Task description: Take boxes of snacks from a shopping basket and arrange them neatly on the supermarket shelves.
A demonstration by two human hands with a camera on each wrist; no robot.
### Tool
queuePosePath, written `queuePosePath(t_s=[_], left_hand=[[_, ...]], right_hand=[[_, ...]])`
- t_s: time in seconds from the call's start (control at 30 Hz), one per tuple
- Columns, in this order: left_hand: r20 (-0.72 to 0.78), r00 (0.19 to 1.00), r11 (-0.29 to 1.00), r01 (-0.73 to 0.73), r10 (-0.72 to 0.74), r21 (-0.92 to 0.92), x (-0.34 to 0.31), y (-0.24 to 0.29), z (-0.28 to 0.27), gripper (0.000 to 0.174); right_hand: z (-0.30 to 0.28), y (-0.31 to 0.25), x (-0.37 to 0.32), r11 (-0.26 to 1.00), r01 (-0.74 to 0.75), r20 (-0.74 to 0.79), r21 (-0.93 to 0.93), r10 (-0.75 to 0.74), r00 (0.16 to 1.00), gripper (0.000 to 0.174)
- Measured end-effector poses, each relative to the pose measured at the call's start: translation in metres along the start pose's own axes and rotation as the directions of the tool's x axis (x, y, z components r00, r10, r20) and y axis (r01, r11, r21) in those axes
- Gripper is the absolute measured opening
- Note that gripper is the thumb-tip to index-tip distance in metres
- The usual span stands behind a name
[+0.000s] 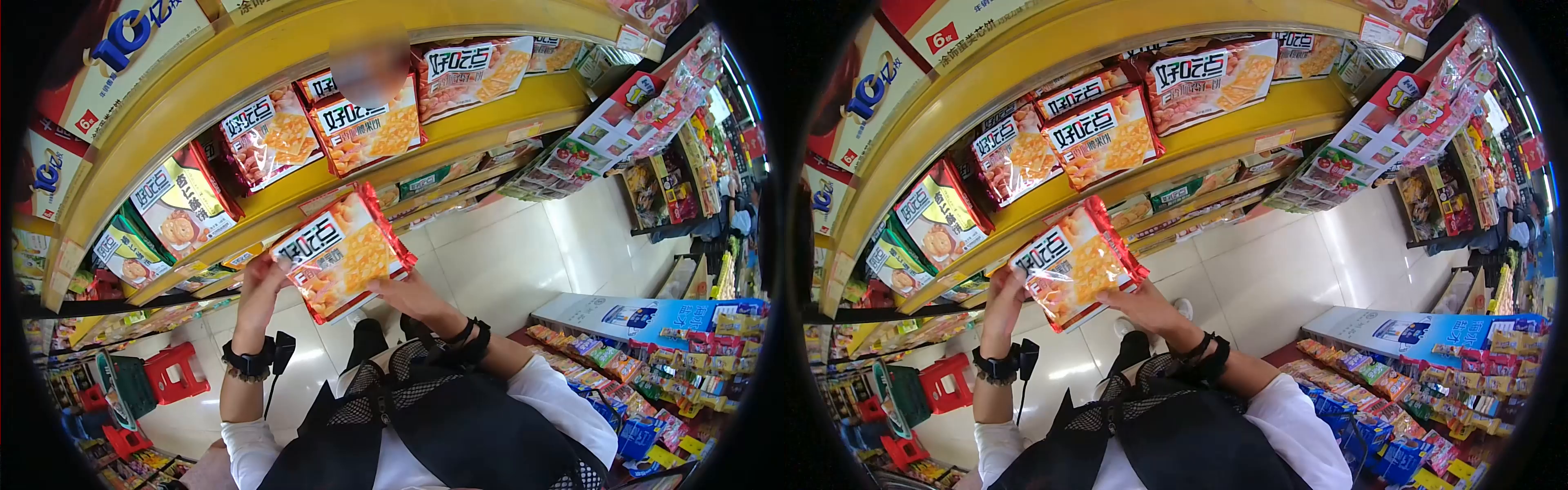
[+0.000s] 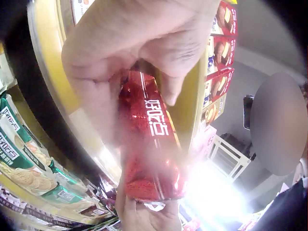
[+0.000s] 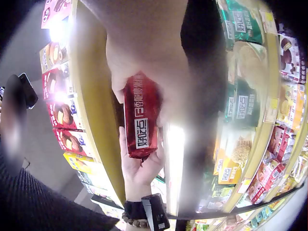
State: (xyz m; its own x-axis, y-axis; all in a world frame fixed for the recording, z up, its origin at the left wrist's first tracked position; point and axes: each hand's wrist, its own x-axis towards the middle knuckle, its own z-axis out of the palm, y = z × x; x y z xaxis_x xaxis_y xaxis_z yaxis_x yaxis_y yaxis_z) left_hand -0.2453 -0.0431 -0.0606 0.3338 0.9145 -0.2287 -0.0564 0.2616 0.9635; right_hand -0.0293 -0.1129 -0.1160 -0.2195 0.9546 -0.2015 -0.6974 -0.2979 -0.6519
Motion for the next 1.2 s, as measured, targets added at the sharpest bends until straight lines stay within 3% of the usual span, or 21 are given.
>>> queuePosePath(t_s=[0.03, 0.07, 0.17, 0.2, 0.27, 0.33, 0.47, 0.53, 0.7, 0.77, 0.8, 0.83, 0.97, 1.03, 1.07, 1.13, 1.2], left_hand=[[0.088, 0.996, 0.994, -0.031, 0.022, 0.102, 0.002, 0.004, 0.008, 0.032], [0.168, 0.986, 0.997, -0.034, 0.021, 0.07, 0.005, 0.008, 0.017, 0.04], [0.246, 0.957, 0.982, 0.119, -0.152, 0.146, 0.016, 0.013, 0.038, 0.048], [0.238, 0.959, 0.982, 0.119, -0.151, 0.146, 0.02, 0.012, 0.044, 0.048], [0.226, 0.974, 0.975, -0.078, 0.029, 0.209, 0.028, 0.01, 0.056, 0.047], [0.228, 0.972, 0.973, -0.101, 0.053, 0.207, 0.04, 0.013, 0.061, 0.047], [0.174, 0.975, 0.96, -0.178, 0.141, 0.218, 0.068, 0.022, 0.065, 0.043], [0.15, 0.969, 0.952, -0.225, 0.196, 0.206, 0.081, 0.031, 0.069, 0.039], [0.134, 0.967, 0.941, -0.244, 0.217, 0.233, 0.102, 0.049, 0.076, 0.04], [0.085, 0.989, 0.926, -0.145, 0.123, 0.349, 0.102, 0.063, 0.083, 0.04], [0.075, 0.968, 0.919, -0.25, 0.238, 0.305, 0.104, 0.058, 0.085, 0.039], [0.07, 0.97, 0.92, -0.245, 0.235, 0.307, 0.105, 0.059, 0.086, 0.039], [0.093, 0.943, 0.802, -0.321, 0.319, 0.504, 0.112, 0.057, 0.087, 0.04], [0.073, 0.887, 0.513, -0.329, 0.457, 0.793, 0.111, 0.054, 0.088, 0.047], [0.072, 0.888, 0.514, -0.327, 0.455, 0.793, 0.111, 0.055, 0.089, 0.047], [-0.014, 0.831, 0.341, -0.212, 0.556, 0.916, 0.111, 0.057, 0.091, 0.053], [-0.009, 0.805, 0.293, -0.205, 0.593, 0.934, 0.115, 0.06, 0.089, 0.054]], right_hand=[[-0.003, -0.005, 0.001, 1.0, -0.007, 0.005, 0.002, 0.007, 1.0, 0.037], [-0.007, -0.01, 0.001, 0.999, -0.015, -0.015, -0.045, 0.014, 1.0, 0.038], [-0.015, -0.026, 0.005, 0.984, 0.019, -0.023, -0.178, -0.024, 0.999, 0.04], [-0.016, -0.031, 0.007, 0.963, 0.064, -0.013, -0.261, -0.07, 0.997, 0.042], [-0.021, -0.042, 0.01, 0.957, 0.057, -0.036, -0.285, -0.07, 0.997, 0.044], [-0.026, -0.061, 0.017, 0.896, 0.123, -0.038, -0.426, -0.153, 0.987, 0.047], [-0.043, -0.099, 0.039, 0.895, 0.287, -0.017, -0.343, -0.311, 0.95, 0.048], [-0.046, -0.118, 0.047, 0.799, 0.376, 0.08, -0.469, -0.386, 0.919, 0.048], [-0.05, -0.147, 0.066, 0.663, 0.33, 0.078, -0.672, -0.379, 0.922, 0.043], [-0.058, -0.151, 0.078, 0.537, 0.37, 0.162, -0.758, -0.394, 0.905, 0.04], [-0.061, -0.156, 0.082, 0.541, 0.368, 0.162, -0.756, -0.39, 0.907, 0.04], [-0.062, -0.161, 0.084, 0.52, 0.347, 0.196, -0.781, -0.323, 0.926, 0.038], [-0.057, -0.171, 0.09, 0.508, 0.307, 0.22, -0.805, -0.224, 0.949, 0.034], [-0.057, -0.171, 0.092, 0.505, 0.319, 0.232, -0.802, -0.23, 0.945, 0.034], [-0.058, -0.17, 0.093, 0.5, 0.333, 0.244, -0.799, -0.237, 0.94, 0.034], [-0.057, -0.171, 0.096, 0.491, 0.34, 0.243, -0.802, -0.251, 0.937, 0.034], [-0.058, -0.172, 0.099, 0.48, 0.346, 0.243, -0.806, -0.265, 0.933, 0.034]])
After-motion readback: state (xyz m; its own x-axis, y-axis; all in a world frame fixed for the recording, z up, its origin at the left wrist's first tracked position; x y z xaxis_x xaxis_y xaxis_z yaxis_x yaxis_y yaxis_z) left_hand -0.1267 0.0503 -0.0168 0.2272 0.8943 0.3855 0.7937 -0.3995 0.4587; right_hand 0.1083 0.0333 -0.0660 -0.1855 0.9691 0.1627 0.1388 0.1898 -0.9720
